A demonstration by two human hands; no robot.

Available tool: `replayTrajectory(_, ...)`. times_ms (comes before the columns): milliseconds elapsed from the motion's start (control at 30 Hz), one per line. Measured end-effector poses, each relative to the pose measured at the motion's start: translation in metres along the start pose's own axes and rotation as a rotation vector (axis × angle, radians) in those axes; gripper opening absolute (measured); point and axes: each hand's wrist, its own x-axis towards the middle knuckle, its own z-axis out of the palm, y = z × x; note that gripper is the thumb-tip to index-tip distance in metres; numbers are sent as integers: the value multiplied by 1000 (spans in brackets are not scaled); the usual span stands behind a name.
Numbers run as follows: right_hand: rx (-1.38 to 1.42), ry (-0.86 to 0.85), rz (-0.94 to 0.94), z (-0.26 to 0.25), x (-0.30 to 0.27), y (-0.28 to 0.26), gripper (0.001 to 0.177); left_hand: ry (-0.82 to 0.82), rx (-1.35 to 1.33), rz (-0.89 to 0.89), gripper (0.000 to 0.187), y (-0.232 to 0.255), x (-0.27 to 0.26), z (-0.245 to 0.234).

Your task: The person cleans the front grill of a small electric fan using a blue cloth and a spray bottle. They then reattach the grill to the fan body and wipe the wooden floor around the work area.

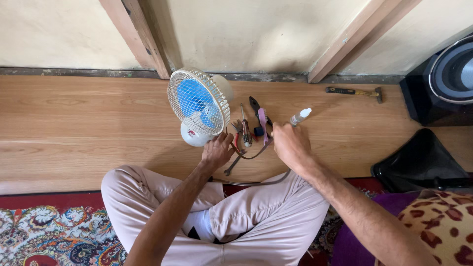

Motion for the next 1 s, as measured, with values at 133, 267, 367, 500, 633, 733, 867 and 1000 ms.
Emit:
replayTrajectory(133, -162, -357, 8, -13, 6, -11, 9, 82, 37, 107, 42, -5, -10, 4)
replayTrajectory(267, -134, -520, -107, -34, 18, -26, 10, 211, -32, 239, 27, -11, -30, 1)
replayTrajectory(367, 61, -916, -13, -55, 33, -40, 24, 181, -89, 242, 27, -14, -46, -7)
replayTrajectory(500, 412, -1072, -32, -65, 51, -60, 18, 168, -207, 185, 30, -25, -70, -30)
replayTrajectory(633, 905, -1157, -14, -60, 67, -69, 21, 94, -337, 114, 30, -39, -88, -59)
replayTrajectory(733, 1213, -1121, 36, -55, 82, -80, 27, 58, -436, 70, 30, -49, -95, -75)
replayTrajectory(867, 1245, -886, 208, -55, 95, -105, 29, 219, -572, 85, 29, -60, -105, -85)
replayTrajectory(1000, 930, -803, 188, -50, 107, -127, 25, 348, -756, -79, 29, -59, -108, -87)
